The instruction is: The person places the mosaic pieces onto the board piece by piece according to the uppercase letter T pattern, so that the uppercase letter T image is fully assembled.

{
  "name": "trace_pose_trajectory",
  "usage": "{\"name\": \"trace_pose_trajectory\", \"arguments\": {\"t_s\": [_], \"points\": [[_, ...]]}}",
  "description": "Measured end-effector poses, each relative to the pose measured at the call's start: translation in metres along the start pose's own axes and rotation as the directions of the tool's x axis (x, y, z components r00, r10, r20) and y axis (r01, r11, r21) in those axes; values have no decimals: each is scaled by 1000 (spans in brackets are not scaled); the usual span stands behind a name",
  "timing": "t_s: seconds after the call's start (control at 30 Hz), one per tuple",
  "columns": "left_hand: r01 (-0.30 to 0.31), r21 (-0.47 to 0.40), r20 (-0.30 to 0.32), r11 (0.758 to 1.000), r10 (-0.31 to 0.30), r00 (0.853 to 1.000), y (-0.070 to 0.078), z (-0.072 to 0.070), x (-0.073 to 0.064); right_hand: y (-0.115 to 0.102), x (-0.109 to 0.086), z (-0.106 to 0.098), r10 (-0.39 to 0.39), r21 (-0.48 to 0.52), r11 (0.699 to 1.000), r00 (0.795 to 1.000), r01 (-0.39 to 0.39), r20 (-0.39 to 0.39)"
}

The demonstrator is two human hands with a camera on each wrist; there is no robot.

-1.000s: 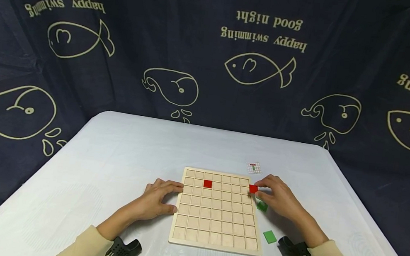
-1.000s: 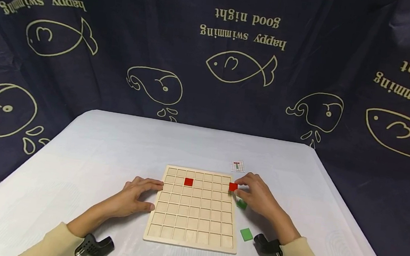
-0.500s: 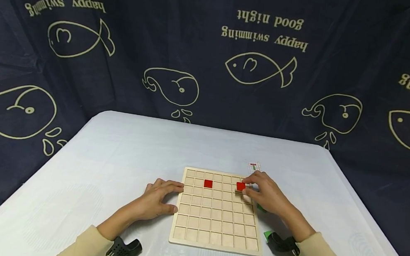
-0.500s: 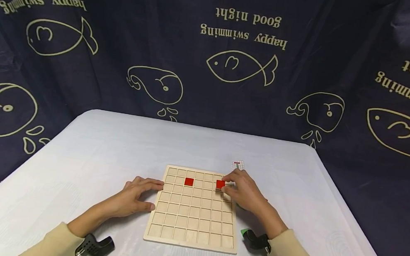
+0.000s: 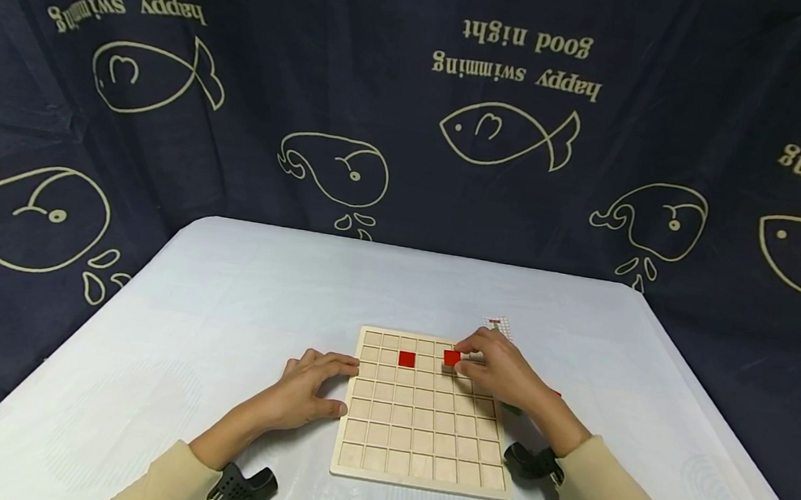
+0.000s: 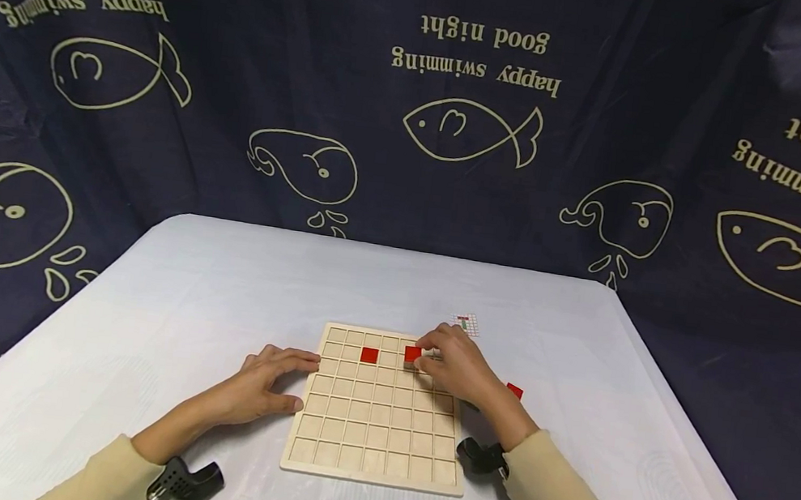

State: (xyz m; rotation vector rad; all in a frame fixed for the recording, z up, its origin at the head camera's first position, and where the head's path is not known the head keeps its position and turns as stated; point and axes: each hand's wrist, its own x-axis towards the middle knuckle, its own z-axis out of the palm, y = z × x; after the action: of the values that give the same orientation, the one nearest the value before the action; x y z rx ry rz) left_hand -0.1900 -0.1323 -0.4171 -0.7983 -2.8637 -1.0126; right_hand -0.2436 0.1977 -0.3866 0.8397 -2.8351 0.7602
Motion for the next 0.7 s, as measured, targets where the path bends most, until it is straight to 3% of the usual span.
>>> {"name": "trace_pose_trajectory", "arguments": {"t_s": [0.7], "points": [[-5, -2, -11, 1000, 5, 1000, 0, 0, 0, -9, 22, 16, -5, -26, 1000, 998, 7, 67]]}}
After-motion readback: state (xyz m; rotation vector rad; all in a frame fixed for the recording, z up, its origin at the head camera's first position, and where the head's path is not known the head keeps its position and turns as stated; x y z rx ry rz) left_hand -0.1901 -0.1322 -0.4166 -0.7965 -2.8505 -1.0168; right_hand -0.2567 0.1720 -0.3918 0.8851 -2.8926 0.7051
